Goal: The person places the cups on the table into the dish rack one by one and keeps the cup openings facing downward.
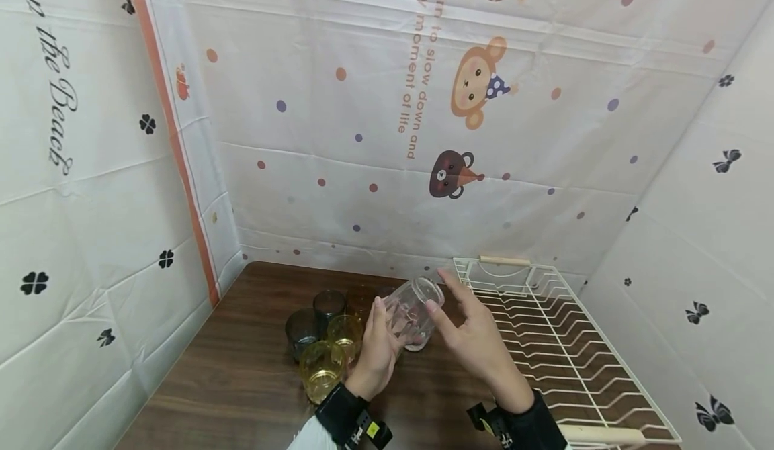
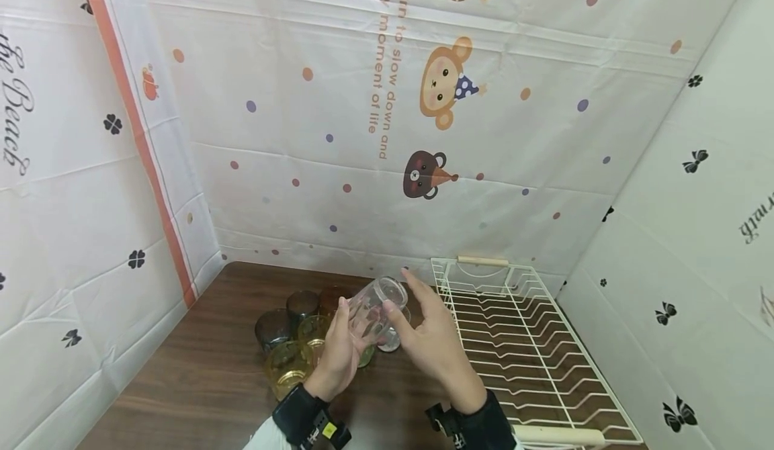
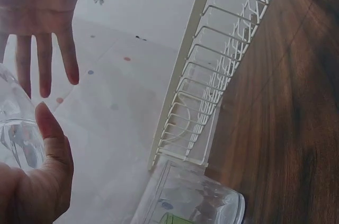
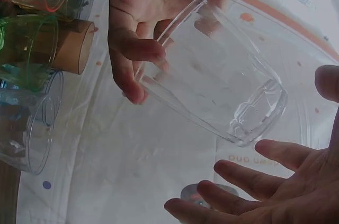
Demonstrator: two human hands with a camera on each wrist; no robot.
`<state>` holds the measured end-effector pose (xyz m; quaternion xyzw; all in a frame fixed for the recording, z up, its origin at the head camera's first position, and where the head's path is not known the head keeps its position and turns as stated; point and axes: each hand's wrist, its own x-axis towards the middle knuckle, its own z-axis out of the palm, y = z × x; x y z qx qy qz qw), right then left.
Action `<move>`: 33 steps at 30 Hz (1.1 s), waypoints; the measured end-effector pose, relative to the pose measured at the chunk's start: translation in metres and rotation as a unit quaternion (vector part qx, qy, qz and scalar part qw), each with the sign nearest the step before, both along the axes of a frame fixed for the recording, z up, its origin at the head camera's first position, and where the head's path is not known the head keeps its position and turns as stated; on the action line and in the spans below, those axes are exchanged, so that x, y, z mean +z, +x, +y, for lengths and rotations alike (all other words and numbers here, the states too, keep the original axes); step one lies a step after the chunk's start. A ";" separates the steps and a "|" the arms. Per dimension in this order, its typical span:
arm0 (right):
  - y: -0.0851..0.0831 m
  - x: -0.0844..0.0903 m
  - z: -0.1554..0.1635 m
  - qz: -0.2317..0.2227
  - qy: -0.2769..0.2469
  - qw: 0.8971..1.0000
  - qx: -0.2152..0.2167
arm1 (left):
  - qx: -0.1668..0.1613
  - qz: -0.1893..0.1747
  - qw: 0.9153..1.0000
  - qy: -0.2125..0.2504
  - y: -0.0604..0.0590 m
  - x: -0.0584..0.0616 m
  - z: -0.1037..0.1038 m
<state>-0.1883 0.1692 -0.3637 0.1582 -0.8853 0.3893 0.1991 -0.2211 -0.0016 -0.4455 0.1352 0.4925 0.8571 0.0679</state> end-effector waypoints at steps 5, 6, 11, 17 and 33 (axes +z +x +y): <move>-0.001 0.000 -0.007 0.003 0.006 1.000 0.014 | 0.002 -0.003 1.000 0.011 0.000 0.002 0.000; 0.000 0.000 -0.008 0.003 0.007 1.000 0.017 | 0.001 -0.002 1.000 0.013 0.000 0.002 0.000; 0.000 0.000 -0.015 0.004 0.012 0.999 0.030 | -0.002 0.005 1.000 0.012 0.001 0.004 0.000; 0.000 0.000 -0.019 0.008 0.018 0.999 0.026 | -0.010 0.024 1.000 0.009 0.001 0.006 0.000; 0.006 0.006 -0.019 0.031 -0.019 0.998 0.053 | -0.003 0.068 0.997 -0.040 -0.001 0.007 -0.006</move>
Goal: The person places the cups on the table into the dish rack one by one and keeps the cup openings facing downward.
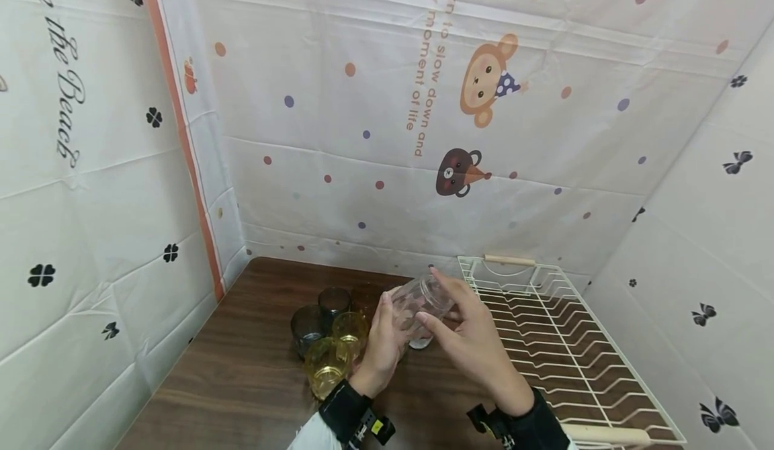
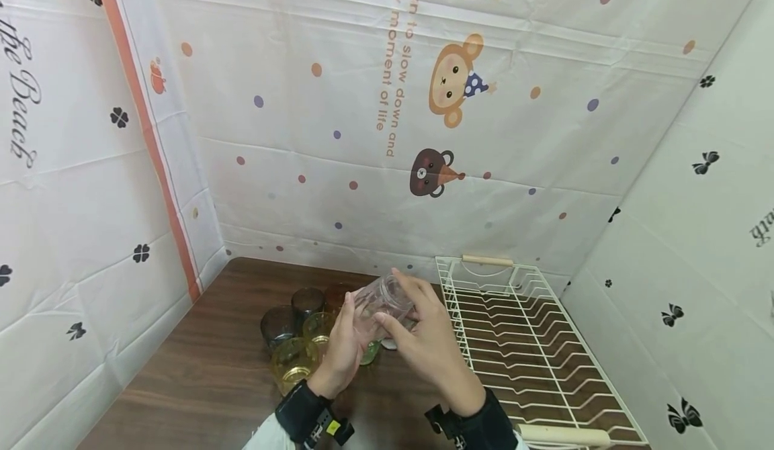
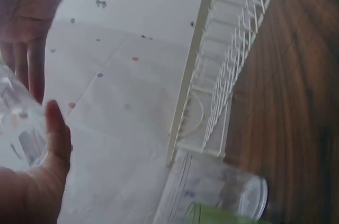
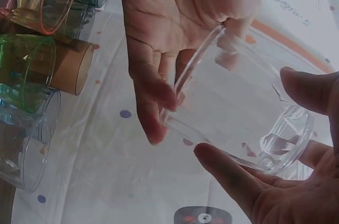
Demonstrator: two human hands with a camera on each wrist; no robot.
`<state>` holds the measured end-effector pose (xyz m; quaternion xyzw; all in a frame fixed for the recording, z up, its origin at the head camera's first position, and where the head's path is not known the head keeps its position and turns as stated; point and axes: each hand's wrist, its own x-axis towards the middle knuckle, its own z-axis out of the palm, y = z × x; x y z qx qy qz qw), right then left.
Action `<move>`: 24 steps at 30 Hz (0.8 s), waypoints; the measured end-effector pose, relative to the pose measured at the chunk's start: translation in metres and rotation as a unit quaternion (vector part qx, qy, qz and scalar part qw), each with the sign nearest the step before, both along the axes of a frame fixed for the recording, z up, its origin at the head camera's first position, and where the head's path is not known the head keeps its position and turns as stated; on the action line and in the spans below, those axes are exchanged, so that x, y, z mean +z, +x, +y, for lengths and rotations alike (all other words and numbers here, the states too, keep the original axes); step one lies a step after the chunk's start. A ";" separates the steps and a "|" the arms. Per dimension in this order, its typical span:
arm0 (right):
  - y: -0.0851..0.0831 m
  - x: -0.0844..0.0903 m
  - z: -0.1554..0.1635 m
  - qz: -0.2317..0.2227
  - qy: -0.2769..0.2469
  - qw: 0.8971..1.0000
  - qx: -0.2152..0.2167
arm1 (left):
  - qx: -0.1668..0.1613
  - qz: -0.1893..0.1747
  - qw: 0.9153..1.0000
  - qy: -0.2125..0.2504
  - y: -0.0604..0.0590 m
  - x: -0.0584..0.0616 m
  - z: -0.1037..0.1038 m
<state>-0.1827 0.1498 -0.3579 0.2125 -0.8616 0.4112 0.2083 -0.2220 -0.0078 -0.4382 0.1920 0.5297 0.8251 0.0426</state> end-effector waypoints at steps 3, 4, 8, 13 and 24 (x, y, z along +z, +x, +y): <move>0.000 0.002 0.002 0.015 0.000 1.000 -0.009 | 0.005 0.031 0.999 -0.043 -0.002 0.001 -0.003; 0.000 0.003 0.004 0.022 -0.001 1.000 -0.013 | 0.007 0.040 0.998 -0.056 -0.002 0.001 -0.004; -0.003 0.006 0.014 0.036 0.004 0.998 -0.044 | 0.025 0.050 0.995 -0.088 -0.001 0.004 -0.008; -0.012 0.013 0.039 0.017 0.008 0.996 -0.090 | 0.061 0.047 0.990 -0.116 0.000 0.009 -0.011; -0.040 0.007 0.107 -0.023 0.072 0.976 -0.205 | 0.128 0.057 0.963 -0.232 0.009 -0.017 -0.037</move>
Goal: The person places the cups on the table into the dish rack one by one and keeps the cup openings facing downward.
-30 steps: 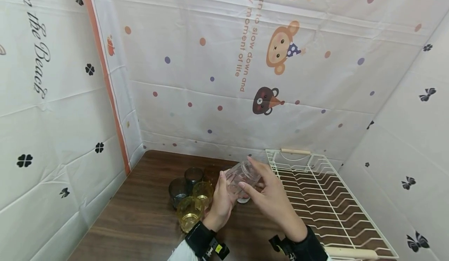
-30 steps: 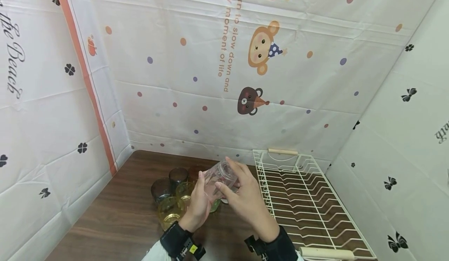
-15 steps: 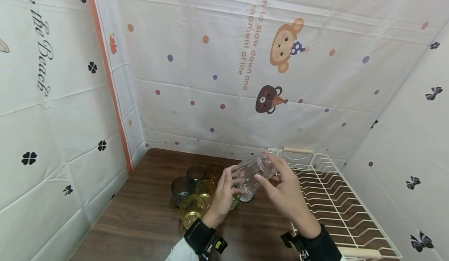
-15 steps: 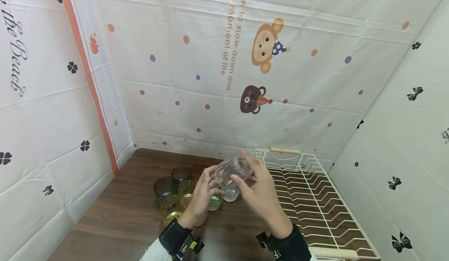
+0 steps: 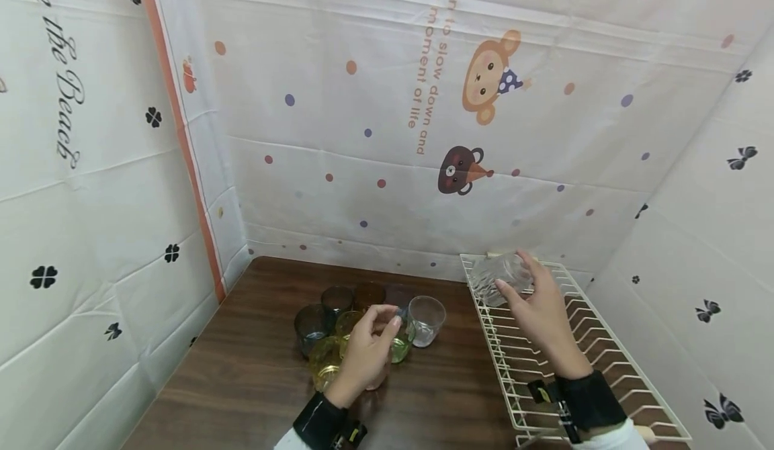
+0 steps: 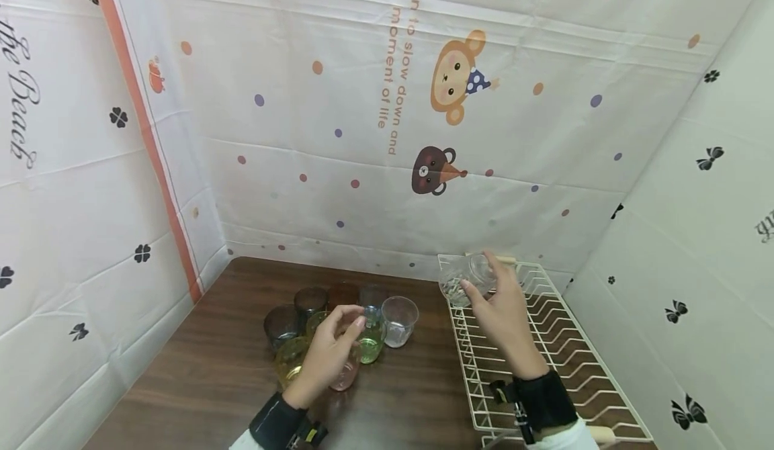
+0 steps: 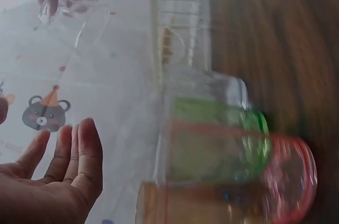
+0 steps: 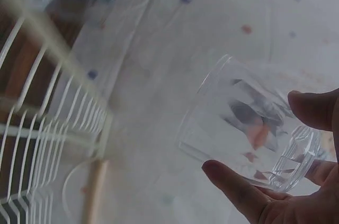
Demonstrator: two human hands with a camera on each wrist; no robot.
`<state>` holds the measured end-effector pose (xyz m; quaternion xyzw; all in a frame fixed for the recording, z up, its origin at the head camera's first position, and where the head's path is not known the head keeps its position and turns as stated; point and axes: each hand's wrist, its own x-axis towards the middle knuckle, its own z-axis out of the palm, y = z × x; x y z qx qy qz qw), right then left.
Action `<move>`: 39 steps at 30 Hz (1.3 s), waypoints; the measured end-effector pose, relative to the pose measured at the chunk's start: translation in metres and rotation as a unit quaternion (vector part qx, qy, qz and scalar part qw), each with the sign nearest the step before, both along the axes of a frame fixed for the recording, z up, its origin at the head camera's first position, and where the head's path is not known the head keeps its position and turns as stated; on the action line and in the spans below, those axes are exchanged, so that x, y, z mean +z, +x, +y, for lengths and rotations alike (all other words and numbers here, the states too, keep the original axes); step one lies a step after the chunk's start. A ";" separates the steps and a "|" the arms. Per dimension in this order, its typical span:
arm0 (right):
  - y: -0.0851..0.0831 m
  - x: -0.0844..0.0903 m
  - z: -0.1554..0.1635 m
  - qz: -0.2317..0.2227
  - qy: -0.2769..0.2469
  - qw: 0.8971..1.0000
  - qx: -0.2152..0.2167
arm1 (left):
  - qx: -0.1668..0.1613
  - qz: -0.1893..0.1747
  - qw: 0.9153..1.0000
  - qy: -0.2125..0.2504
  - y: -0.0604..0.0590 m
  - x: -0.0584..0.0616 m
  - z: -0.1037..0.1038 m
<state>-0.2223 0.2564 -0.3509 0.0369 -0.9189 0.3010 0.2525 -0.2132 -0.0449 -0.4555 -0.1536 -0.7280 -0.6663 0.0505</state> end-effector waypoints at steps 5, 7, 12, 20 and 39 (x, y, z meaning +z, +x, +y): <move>-0.017 -0.003 0.022 -0.029 0.020 0.999 -0.013 | 0.007 0.019 0.998 -0.063 0.005 -0.002 -0.015; -0.024 -0.005 0.029 -0.043 0.023 0.999 -0.014 | 0.015 0.031 0.996 -0.087 0.007 0.000 -0.019; -0.042 -0.015 0.042 -0.085 0.035 0.995 -0.021 | 0.069 0.055 0.981 -0.171 0.012 0.006 -0.028; -0.070 -0.034 0.056 -0.140 0.055 0.989 -0.015 | 0.129 0.083 0.949 -0.276 0.018 0.006 -0.035; -0.117 -0.076 0.076 -0.158 0.062 0.985 -0.001 | 0.139 0.041 0.923 -0.357 0.022 -0.011 -0.040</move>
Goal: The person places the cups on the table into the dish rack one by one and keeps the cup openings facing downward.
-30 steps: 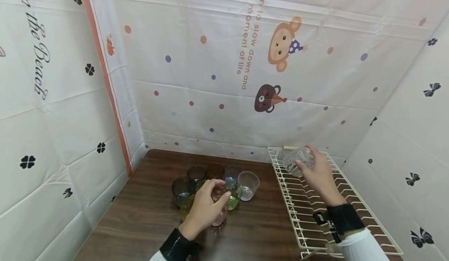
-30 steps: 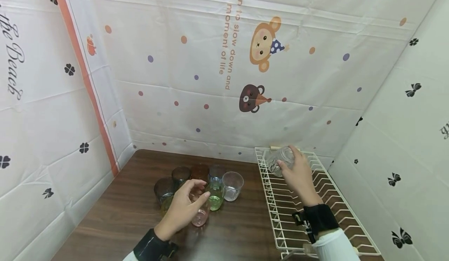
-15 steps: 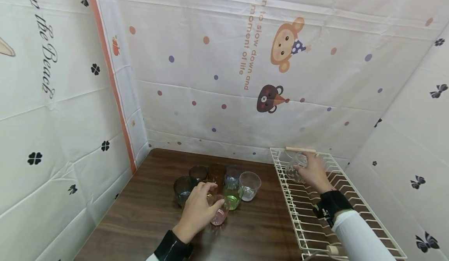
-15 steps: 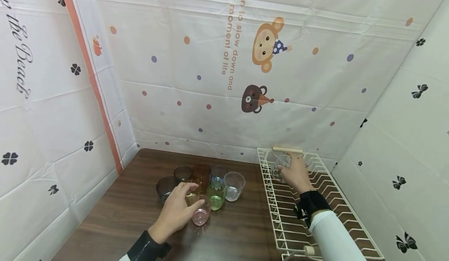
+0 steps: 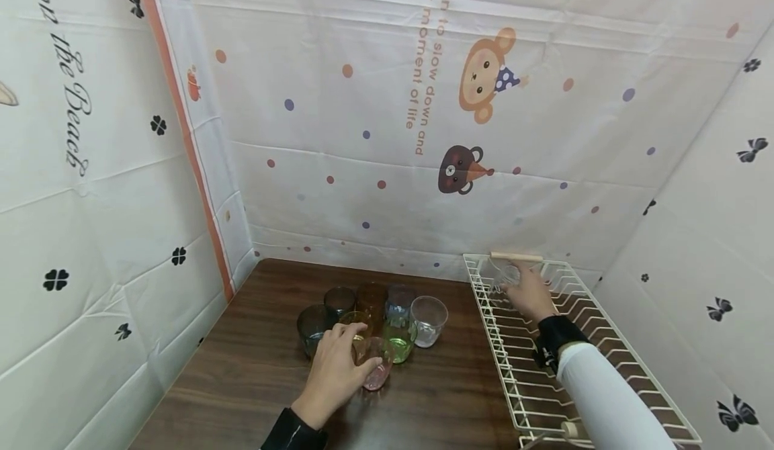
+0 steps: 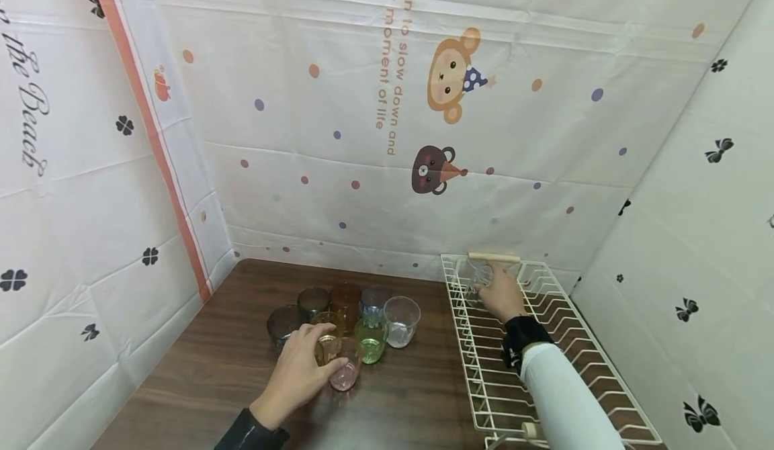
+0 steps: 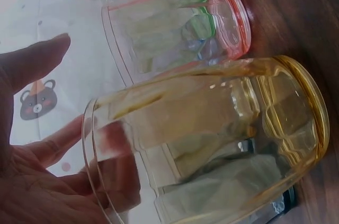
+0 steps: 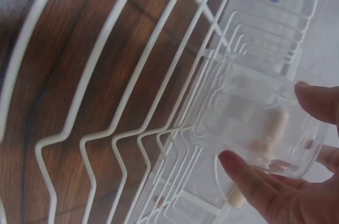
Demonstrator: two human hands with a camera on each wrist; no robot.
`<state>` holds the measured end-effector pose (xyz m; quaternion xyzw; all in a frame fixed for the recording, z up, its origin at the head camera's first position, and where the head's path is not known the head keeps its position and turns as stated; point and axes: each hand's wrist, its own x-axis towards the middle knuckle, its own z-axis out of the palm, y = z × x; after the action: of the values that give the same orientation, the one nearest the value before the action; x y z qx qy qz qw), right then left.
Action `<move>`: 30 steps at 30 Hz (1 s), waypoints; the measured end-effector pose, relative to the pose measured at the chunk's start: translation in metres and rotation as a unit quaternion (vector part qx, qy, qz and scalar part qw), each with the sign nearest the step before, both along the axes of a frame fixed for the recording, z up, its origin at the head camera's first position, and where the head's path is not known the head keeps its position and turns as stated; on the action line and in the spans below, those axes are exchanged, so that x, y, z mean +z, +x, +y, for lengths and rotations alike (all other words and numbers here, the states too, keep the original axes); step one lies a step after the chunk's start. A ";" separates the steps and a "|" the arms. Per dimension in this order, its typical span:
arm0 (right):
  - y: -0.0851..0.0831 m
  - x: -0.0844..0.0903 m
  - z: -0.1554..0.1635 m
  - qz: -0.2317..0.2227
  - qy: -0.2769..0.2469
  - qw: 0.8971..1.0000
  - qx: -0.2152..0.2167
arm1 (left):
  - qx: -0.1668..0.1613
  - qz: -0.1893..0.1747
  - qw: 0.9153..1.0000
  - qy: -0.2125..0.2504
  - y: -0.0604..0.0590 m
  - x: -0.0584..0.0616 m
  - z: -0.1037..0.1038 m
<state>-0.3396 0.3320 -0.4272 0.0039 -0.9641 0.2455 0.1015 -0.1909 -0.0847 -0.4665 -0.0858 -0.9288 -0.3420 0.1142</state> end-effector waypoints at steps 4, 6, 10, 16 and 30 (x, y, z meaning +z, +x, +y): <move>-0.011 -0.002 0.001 0.002 0.011 1.000 0.016 | 0.007 -0.007 1.000 -0.003 0.001 0.000 -0.001; -0.016 -0.003 0.002 0.003 0.015 1.000 0.023 | 0.009 -0.012 1.000 -0.002 0.000 0.000 0.000; -0.023 -0.005 0.000 -0.013 0.012 1.000 0.018 | 0.006 -0.012 1.000 0.002 -0.001 0.000 0.000; -0.032 -0.006 -0.004 -0.028 0.012 1.000 0.005 | 0.015 -0.011 1.000 0.004 -0.001 0.001 -0.001; -0.043 -0.008 -0.008 -0.018 0.012 1.000 0.021 | 0.039 -0.010 0.999 0.008 0.004 0.001 -0.015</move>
<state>-0.3830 0.3237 -0.4356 0.0205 -0.9684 0.2356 0.0791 -0.1869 -0.0999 -0.4651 -0.0455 -0.9297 -0.3454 0.1192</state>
